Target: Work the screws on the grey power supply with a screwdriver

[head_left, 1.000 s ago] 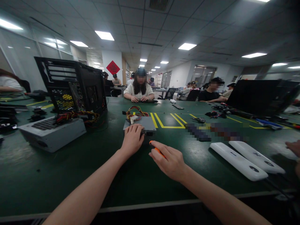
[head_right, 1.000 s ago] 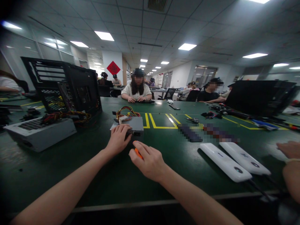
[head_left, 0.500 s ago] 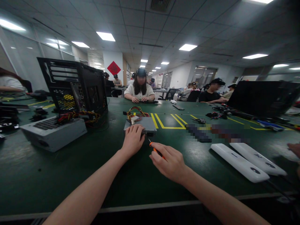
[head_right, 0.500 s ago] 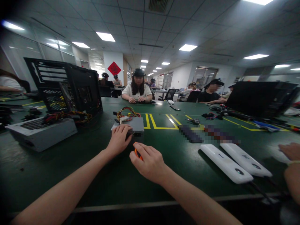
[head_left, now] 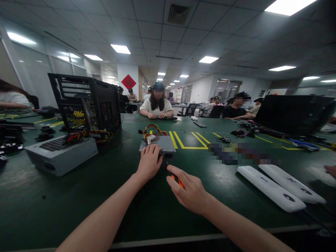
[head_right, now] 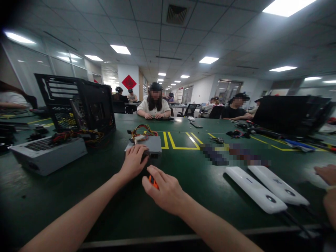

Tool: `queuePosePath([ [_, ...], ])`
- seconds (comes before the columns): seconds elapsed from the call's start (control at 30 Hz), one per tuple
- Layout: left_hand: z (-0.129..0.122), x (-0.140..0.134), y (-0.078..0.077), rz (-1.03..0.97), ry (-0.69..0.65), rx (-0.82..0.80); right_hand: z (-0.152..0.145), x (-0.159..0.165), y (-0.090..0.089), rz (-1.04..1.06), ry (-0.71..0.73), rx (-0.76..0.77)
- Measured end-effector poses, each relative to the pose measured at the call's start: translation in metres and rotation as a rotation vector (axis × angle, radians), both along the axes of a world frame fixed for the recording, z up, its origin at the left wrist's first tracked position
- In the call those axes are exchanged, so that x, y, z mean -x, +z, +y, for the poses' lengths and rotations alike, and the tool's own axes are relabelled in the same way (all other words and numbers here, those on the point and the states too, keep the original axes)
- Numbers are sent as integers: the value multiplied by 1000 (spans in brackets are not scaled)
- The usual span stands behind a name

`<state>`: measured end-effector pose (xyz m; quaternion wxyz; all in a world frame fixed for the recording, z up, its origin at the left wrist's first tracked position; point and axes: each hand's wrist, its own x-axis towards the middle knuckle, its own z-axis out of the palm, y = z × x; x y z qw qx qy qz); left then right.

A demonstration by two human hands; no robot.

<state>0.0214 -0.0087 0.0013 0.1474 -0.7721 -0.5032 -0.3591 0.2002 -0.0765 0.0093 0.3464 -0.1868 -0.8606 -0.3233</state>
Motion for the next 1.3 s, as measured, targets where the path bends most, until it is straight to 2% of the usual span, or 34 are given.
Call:
queuePosePath([
  [0.17,0,0,-1,-7,-1,0,4,-3,1,157,-37,8],
  [0.37,-1,1,0,-6,1,6,-1,-1,5,19,-37,-13],
  [0.57,0,1,-1,-1,-4,8,4,-8,5,163,-106,0],
  [0.77,0,0,0,7,4,9,-1,-1,5,-9,-14,-42],
  [0.97,0,0,-2,2,-1,-1,4,-8,4,138,-123,-53],
  [1.17,2,0,-3,7,12,-5,0,-3,4,36,-80,-22],
  [1.3,3,0,-3,11,9,-10,4,-8,2,106,-93,-25],
])
